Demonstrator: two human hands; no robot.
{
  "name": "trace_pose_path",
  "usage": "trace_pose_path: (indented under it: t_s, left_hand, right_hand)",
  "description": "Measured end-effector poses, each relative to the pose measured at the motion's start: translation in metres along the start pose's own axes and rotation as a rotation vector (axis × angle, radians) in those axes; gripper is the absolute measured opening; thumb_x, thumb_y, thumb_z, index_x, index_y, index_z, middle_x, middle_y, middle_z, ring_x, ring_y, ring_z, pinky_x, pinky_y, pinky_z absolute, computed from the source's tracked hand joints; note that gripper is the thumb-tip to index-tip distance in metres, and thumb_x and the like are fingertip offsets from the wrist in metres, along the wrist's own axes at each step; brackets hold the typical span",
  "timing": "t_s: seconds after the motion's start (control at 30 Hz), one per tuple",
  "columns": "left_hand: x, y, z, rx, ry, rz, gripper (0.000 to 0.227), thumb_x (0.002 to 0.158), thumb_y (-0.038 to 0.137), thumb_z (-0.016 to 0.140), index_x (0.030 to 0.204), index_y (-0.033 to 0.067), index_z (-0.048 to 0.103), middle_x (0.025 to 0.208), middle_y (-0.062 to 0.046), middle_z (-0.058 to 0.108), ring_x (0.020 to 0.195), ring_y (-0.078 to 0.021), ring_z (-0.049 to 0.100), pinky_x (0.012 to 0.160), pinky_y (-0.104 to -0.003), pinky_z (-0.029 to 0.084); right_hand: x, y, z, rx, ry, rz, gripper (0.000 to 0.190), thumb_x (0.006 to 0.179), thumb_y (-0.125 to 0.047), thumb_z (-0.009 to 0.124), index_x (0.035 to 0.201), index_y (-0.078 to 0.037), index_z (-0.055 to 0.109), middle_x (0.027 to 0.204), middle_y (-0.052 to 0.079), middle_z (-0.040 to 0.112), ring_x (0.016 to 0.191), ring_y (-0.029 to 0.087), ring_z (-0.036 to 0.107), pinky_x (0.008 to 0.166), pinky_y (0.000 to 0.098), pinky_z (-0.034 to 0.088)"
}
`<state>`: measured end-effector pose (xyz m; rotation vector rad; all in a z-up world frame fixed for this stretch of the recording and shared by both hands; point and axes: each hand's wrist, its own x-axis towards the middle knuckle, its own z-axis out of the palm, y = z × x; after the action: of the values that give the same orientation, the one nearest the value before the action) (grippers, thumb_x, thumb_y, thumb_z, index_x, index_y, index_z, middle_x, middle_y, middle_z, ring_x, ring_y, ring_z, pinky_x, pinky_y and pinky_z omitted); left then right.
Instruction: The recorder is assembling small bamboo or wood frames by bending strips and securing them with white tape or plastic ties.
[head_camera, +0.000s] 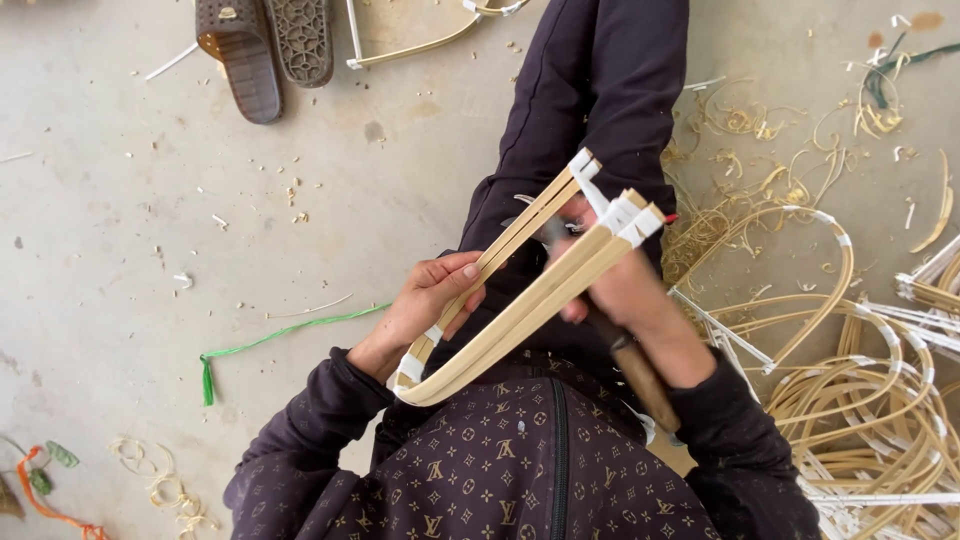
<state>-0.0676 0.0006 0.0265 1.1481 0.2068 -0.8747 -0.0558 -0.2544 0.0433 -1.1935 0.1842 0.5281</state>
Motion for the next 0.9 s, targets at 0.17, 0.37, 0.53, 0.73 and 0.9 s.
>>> trace_pose_path:
  t_s: [0.17, 0.37, 0.53, 0.73, 0.9]
  left_hand:
    - [0.007, -0.003, 0.007, -0.012, -0.007, 0.059, 0.042, 0.108, 0.021, 0.048, 0.141, -0.0024, 0.058, 0.070, -0.001, 0.058, 0.043, -0.0062, 0.048, 0.040, -0.021, 0.039]
    - [0.000, -0.005, 0.004, 0.014, 0.016, 0.073, 0.040, 0.109, 0.020, 0.049, 0.136, -0.0046, 0.062, 0.068, -0.001, 0.057, 0.041, -0.0059, 0.046, 0.038, -0.021, 0.037]
    - [-0.001, -0.002, 0.002, -0.007, -0.011, 0.075, 0.038, 0.109, 0.020, 0.049, 0.134, -0.0053, 0.064, 0.068, -0.001, 0.056, 0.041, -0.0054, 0.045, 0.038, -0.021, 0.037]
    - [0.000, 0.005, 0.008, -0.026, 0.038, -0.002, 0.037, 0.106, 0.020, 0.048, 0.133, -0.0005, 0.063, 0.067, -0.001, 0.058, 0.039, -0.0055, 0.046, 0.036, -0.021, 0.037]
    - [-0.008, 0.005, 0.006, -0.058, -0.035, 0.018, 0.036, 0.109, 0.019, 0.049, 0.132, -0.0027, 0.066, 0.067, -0.001, 0.056, 0.041, -0.0046, 0.044, 0.039, -0.020, 0.037]
  right_hand:
    - [-0.001, 0.022, 0.004, -0.132, -0.182, 0.006, 0.043, 0.101, -0.005, 0.053, 0.143, -0.002, 0.042, 0.071, 0.006, 0.064, 0.053, 0.012, 0.059, 0.048, 0.0253, 0.049]
    - [0.002, -0.012, -0.021, -0.136, -0.078, -0.038, 0.046, 0.103, -0.016, 0.057, 0.144, -0.002, 0.045, 0.071, 0.004, 0.064, 0.058, 0.009, 0.062, 0.052, 0.0227, 0.052]
    - [0.009, -0.006, -0.031, 0.022, -0.024, -0.071, 0.042, 0.104, -0.014, 0.059, 0.142, 0.000, 0.049, 0.076, 0.004, 0.063, 0.061, 0.009, 0.062, 0.052, 0.0232, 0.053]
    - [0.003, 0.007, 0.001, -0.238, -0.027, -0.209, 0.034, 0.107, -0.010, 0.051, 0.140, -0.006, 0.045, 0.079, 0.008, 0.064, 0.058, 0.016, 0.061, 0.047, 0.0283, 0.048]
    - [0.004, 0.008, -0.023, -0.364, -0.070, -0.457, 0.019, 0.119, -0.011, 0.045, 0.136, -0.004, 0.043, 0.086, 0.013, 0.061, 0.064, 0.022, 0.059, 0.055, 0.0333, 0.049]
